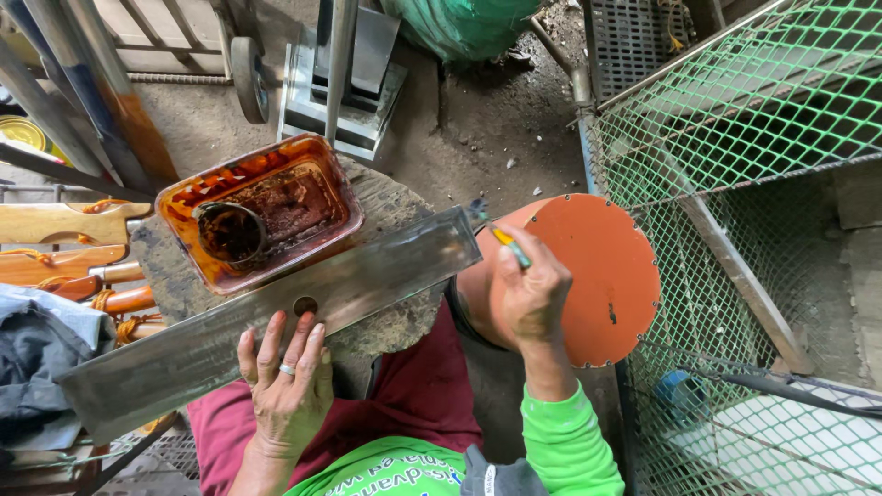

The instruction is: The person applies a dark reddish-brown substance to a flat metal blade using a small brush. They repeatedly dip the brush into a plastic container and spread the substance across the blade's surface while seated.

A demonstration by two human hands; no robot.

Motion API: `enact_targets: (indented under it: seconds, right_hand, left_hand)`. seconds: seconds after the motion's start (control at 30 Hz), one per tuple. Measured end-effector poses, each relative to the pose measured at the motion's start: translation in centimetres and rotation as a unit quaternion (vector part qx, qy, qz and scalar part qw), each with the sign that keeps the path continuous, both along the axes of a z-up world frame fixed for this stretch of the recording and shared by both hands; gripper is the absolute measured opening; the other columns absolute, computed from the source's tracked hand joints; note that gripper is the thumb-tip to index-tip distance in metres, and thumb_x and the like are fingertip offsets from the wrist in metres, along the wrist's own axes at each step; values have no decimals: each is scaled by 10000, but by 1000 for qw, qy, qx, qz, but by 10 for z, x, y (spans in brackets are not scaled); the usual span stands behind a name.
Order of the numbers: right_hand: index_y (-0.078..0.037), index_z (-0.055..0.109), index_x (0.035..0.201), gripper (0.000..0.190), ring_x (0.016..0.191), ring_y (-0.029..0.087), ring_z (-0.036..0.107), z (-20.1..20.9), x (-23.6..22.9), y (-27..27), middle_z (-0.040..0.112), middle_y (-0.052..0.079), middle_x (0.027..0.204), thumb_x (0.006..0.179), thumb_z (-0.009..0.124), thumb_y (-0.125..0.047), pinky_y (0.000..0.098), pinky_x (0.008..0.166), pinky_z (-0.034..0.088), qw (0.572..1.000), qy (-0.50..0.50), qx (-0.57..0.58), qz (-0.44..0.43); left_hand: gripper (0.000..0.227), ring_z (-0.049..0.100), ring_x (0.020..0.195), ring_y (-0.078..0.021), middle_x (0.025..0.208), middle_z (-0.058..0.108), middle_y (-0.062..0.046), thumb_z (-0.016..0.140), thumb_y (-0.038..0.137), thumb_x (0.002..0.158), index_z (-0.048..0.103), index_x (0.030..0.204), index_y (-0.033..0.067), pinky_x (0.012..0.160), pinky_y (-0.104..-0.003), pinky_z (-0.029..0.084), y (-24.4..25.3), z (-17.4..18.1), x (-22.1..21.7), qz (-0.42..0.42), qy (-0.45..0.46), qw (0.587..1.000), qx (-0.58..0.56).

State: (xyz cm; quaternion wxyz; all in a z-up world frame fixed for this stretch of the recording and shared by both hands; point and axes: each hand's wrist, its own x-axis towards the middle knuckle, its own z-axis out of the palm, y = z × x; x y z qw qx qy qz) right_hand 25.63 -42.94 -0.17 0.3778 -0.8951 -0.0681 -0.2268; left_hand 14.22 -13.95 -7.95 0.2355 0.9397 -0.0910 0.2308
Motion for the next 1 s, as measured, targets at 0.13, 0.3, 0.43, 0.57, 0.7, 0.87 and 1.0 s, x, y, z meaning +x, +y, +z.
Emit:
enact_targets:
  seconds: [0.13, 0.3, 0.43, 0.57, 0.7, 0.87, 1.0]
  right_hand:
    - [-26, 701, 1219, 258, 867, 312, 741, -5, -9, 20, 740, 179, 1009, 971, 655, -74, 382, 762, 570, 998, 37, 3, 41]
    - [-50, 687, 1234, 275, 877, 336, 743, -8, -6, 20, 749, 169, 1018, 961, 684, -86, 401, 756, 579, 995, 48, -23, 90]
    - [-70, 666, 1258, 264, 944, 324, 761, -8, -5, 20, 737, 163, 1083, 995, 651, -53, 383, 792, 603, 998, 24, 16, 57]
    - [-45, 679, 1244, 320, 811, 333, 713, -4, -7, 23, 712, 155, 941, 925, 709, -67, 410, 717, 560, 990, 50, -28, 131]
    - [-48, 662, 1248, 279, 868, 318, 724, 5, -5, 28, 726, 151, 1029, 970, 667, -59, 385, 748, 574, 993, 14, -16, 114]
    - [-18, 684, 1217, 261, 781, 314, 695, 1, -18, 61, 703, 144, 933, 979, 673, -123, 407, 705, 547, 976, 30, -24, 213]
    - [-15, 678, 1232, 270, 824, 321, 709, -6, -25, 68, 716, 150, 986, 993, 661, -139, 412, 733, 554, 968, 33, -31, 249]
  left_hand:
    - [316, 499, 1426, -335, 1366, 686, -94, 670, 102, 974, 665, 1287, 57, 1257, -541, 229, 0, -1, -1, 0, 5, 1000, 5]
    - [314, 502, 1425, -330, 1361, 687, -92, 657, 113, 982, 660, 1290, 56, 1261, -540, 229, -1, 0, -1, 7, 8, 1000, 9]
    - [314, 501, 1427, -330, 1359, 686, -96, 643, 129, 991, 652, 1295, 49, 1256, -538, 231, -1, 1, -2, 2, 6, 1000, 6]
    - [315, 506, 1421, -331, 1361, 684, -101, 638, 125, 998, 652, 1302, 45, 1250, -539, 235, -4, 1, 1, 4, 3, 1000, 8]
    - [319, 509, 1417, -344, 1366, 674, -99, 635, 98, 977, 644, 1291, 45, 1249, -550, 242, -2, 2, 0, 0, 4, 1000, 5]
    - [354, 508, 1414, -343, 1380, 665, -104, 642, 82, 961, 641, 1314, 54, 1242, -548, 258, -3, 3, 0, 3, -2, 1000, 12]
    - [366, 478, 1435, -356, 1400, 651, -109, 647, 86, 958, 635, 1323, 53, 1244, -541, 255, -2, 5, -1, -1, 3, 1000, 5]
